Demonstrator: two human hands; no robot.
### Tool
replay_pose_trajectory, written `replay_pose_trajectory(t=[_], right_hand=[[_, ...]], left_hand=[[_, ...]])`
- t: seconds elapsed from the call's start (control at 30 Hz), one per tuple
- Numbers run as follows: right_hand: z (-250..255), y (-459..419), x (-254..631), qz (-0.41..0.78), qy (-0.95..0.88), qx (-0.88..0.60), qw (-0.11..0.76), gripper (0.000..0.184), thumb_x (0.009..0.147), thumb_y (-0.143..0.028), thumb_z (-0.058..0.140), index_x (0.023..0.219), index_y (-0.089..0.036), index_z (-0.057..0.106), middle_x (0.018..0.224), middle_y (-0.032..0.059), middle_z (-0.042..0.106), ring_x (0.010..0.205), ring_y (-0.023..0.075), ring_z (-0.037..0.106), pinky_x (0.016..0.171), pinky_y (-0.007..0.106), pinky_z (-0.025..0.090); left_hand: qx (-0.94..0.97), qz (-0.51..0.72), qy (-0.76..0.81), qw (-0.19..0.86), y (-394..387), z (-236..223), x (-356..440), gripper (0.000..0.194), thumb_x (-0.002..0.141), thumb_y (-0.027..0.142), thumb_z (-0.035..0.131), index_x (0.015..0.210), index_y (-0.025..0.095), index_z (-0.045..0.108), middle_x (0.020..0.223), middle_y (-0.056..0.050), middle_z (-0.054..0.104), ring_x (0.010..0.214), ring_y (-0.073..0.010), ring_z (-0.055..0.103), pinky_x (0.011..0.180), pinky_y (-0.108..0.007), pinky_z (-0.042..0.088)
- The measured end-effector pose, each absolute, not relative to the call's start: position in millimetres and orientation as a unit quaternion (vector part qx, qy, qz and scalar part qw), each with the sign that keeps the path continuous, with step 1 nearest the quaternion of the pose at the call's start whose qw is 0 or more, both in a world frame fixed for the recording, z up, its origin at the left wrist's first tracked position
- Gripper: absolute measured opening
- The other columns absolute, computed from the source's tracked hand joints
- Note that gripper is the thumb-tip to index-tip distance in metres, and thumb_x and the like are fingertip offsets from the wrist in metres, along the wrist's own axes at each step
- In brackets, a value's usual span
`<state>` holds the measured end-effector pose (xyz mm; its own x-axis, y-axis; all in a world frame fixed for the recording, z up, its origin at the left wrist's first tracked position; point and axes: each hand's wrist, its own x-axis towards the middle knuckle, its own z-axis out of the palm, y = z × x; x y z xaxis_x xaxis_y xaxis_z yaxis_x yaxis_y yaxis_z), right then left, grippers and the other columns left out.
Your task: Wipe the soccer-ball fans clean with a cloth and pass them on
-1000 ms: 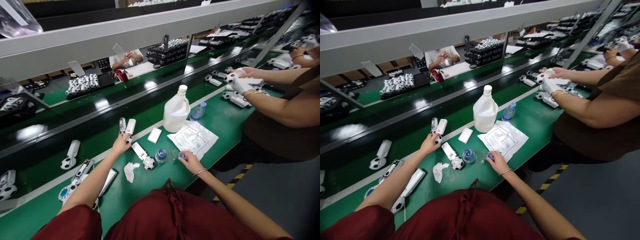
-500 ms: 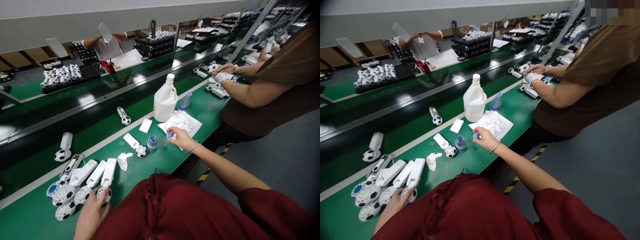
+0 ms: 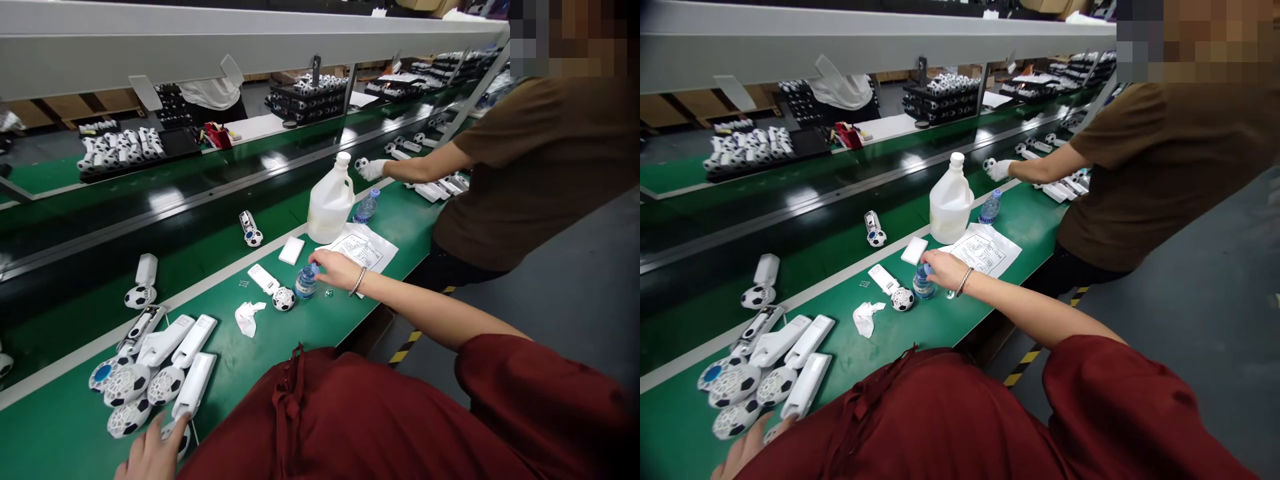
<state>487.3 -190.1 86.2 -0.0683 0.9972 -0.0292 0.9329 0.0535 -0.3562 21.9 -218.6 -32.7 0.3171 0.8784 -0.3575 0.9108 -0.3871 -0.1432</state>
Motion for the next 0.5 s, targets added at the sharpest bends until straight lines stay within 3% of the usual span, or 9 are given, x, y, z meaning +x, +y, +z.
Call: replay_pose_trajectory(t=[0.1,0.2,0.4,0.5], right_hand=[[88,-189,487,0.133,-0.743,-0.649,0.095,0.033,0.074,-0.019,0.064,0.105,-0.010,0.057,0.104,0.0115,0.059,0.096,0.0204,0.056,0.084,0.031,0.044],[89,-186,488,0.120,-0.769,-0.624,0.074,0.034,0.076,-0.021,0.063,0.108,-0.010,0.058,0.108,0.0125,0.059,0.101,0.0220,0.054,0.089,0.033,0.043],[92,-176,490,0.096,-0.815,-0.571,0.003,0.034,0.077,-0.019,0.062,0.110,-0.010,0.059,0.109,0.0120,0.060,0.100,0.0217,0.055,0.090,0.033,0.043],[91,-170,490,0.085,-0.830,-0.551,-0.032,0.032,0.078,-0.020,0.061,0.110,-0.013,0.059,0.108,0.0108,0.060,0.101,0.0211,0.054,0.088,0.032,0.042]], left_hand=[[0.863,0.005,0.490,0.124,-203,-11,77,0.046,0.066,0.039,0.051,0.111,0.032,0.059,0.116,-0.007,0.058,0.107,-0.0310,0.053,0.087,-0.043,0.044],[0.883,0.142,0.374,0.246,-174,4,164,0.045,0.074,0.039,0.054,0.116,0.023,0.051,0.116,-0.010,0.055,0.111,-0.0264,0.050,0.094,-0.042,0.041],[0.874,0.195,0.281,0.345,-115,-4,313,0.090,0.054,0.035,0.076,0.131,0.017,0.033,0.135,-0.014,0.039,0.125,-0.0308,0.034,0.103,-0.045,0.030],[0.850,0.202,0.235,0.426,-105,-17,343,0.086,0.051,0.031,0.078,0.127,0.019,0.038,0.130,-0.012,0.044,0.122,-0.0299,0.038,0.102,-0.043,0.032]])
